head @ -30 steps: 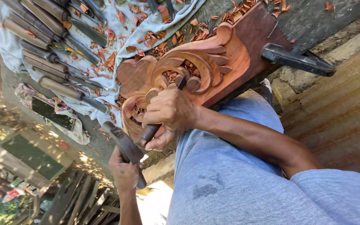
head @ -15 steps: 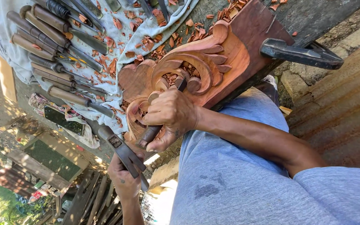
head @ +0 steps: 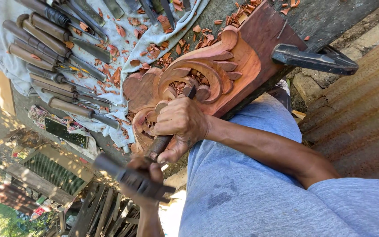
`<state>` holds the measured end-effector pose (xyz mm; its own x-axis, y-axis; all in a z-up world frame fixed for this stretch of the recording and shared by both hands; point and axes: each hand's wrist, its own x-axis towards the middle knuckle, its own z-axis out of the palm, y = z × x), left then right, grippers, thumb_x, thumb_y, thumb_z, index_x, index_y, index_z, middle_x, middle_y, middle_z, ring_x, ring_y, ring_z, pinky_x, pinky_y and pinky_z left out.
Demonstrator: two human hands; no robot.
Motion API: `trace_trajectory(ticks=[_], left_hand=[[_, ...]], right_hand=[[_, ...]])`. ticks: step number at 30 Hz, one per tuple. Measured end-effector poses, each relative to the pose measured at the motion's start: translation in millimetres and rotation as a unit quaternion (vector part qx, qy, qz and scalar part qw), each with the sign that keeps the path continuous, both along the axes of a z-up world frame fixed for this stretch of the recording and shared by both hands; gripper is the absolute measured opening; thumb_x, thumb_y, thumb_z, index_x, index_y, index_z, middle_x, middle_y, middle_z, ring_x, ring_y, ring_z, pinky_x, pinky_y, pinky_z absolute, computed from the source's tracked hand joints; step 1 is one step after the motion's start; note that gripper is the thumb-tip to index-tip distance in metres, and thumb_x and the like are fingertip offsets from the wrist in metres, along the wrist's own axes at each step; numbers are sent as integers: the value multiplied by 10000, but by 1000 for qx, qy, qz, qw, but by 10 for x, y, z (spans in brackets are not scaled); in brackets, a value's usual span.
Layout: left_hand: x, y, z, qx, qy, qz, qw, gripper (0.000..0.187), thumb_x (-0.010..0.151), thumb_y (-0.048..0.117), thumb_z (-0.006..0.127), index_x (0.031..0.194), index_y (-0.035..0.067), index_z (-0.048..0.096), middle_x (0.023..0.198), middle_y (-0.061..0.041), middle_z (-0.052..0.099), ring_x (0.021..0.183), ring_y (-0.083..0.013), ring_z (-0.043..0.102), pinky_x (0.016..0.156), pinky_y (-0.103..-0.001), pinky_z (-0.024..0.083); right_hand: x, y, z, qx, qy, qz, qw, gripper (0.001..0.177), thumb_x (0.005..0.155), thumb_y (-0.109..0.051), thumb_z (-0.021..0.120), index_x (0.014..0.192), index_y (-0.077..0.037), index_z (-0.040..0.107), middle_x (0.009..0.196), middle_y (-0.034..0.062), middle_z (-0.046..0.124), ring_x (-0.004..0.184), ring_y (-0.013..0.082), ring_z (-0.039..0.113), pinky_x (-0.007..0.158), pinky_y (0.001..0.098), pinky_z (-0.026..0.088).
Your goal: Wood carving an ornate decorative piece using chisels and a mallet.
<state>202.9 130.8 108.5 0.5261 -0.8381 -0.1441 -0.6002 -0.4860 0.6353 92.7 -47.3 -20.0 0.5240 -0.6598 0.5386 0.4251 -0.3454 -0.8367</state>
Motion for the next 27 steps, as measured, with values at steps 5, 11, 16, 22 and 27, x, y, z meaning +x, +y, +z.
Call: trace_trajectory(ticks=[5,11,16,22,27], left_hand=[[349,588,-234,-8,-61,-18,998,140,965,186,669,944,70,593,686,50,530,537,-113,507,551,-261,430],[-58,-203,183,-7,11,-18,1000,176,943,209,702,890,108,567,755,29,583,626,-148,557,675,-286,494],[145,-123,23,70,-89,-124,986,211,695,156,758,797,66,597,657,-40,530,572,-168,535,589,-309,440],[49,-429,666,55,53,104,992,172,861,49,694,890,56,524,839,-76,611,747,-148,579,756,-315,509],[168,-612,826,-26,101,137,985,160,954,58,622,1017,39,476,781,-105,571,749,-178,557,811,-345,522]], right_hand=[[-26,-26,-14,2,-7,10,1000,498,814,-589,754,735,-126,591,670,22,499,607,247,550,558,416,406],[-20,-24,-13,-1,8,16,1000,513,804,-597,765,717,-133,564,671,23,501,617,246,559,564,415,408],[-17,-129,-206,-8,18,12,1000,566,785,-608,778,651,-131,504,637,35,486,582,256,544,533,425,387],[-19,-37,190,-14,4,0,1000,534,819,-598,753,669,-146,511,676,33,519,600,253,554,547,424,383],[11,-95,137,8,25,20,999,597,806,-624,753,619,-141,457,598,24,462,536,240,517,519,420,381]])
